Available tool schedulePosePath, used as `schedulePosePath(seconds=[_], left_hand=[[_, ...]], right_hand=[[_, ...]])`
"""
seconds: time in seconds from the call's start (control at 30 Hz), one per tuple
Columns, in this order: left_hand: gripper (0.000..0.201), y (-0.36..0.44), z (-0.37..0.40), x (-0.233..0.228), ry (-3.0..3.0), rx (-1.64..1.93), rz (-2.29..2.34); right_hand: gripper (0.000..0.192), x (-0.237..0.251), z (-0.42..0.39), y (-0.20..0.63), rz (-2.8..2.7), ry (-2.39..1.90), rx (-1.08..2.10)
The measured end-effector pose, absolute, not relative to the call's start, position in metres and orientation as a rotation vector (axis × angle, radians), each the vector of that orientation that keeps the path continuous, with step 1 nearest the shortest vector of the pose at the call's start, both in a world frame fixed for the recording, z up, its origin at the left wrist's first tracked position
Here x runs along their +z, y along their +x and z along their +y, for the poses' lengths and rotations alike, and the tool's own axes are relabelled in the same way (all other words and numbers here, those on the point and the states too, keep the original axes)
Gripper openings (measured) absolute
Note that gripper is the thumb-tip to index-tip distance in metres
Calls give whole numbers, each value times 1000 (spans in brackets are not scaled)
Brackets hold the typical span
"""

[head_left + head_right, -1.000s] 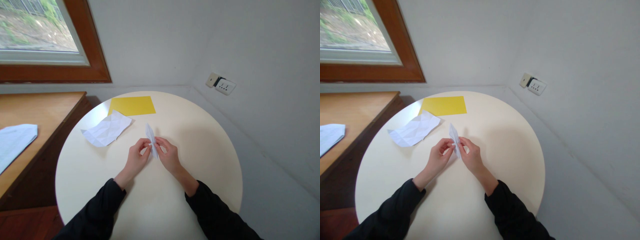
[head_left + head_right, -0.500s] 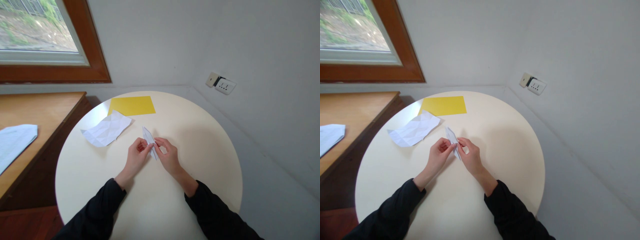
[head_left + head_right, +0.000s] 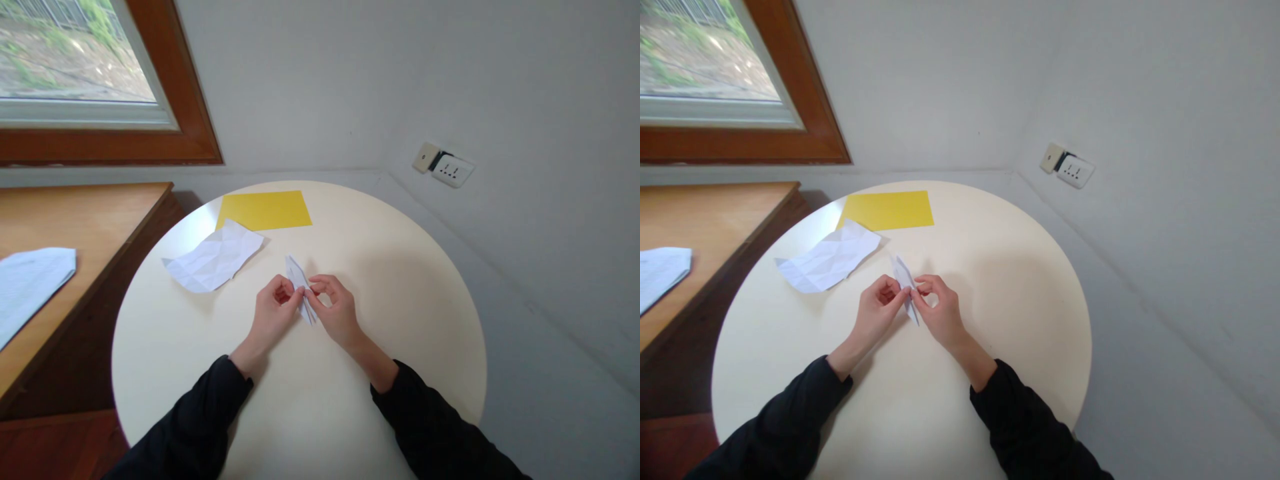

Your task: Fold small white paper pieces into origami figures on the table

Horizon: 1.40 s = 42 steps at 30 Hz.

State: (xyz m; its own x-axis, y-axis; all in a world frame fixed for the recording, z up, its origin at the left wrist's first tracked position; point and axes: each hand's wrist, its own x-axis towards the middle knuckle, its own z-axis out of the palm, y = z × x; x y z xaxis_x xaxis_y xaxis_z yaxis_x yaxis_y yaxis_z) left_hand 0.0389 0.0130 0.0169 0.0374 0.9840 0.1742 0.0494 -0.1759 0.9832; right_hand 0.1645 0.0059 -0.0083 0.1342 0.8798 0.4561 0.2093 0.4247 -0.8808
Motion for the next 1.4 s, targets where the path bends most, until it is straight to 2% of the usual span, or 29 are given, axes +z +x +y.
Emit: schedulePosePath(seconds=[0.6, 0.87, 1.13, 1.4], left_hand=[[13, 35, 16, 14, 1401, 1295, 1086], [24, 37, 15, 19, 1347, 1271, 1051], [46, 33, 17, 21, 1288, 1232, 1084], [26, 32, 20, 15, 1344, 1212, 1049]], right_hand=[[21, -4, 9, 165, -1183, -1037, 844], [21, -6, 10, 165, -1174, -1058, 874], [16, -11, 14, 167, -1111, -1039, 933], [16, -13, 17, 171, -1213, -1065, 927]])
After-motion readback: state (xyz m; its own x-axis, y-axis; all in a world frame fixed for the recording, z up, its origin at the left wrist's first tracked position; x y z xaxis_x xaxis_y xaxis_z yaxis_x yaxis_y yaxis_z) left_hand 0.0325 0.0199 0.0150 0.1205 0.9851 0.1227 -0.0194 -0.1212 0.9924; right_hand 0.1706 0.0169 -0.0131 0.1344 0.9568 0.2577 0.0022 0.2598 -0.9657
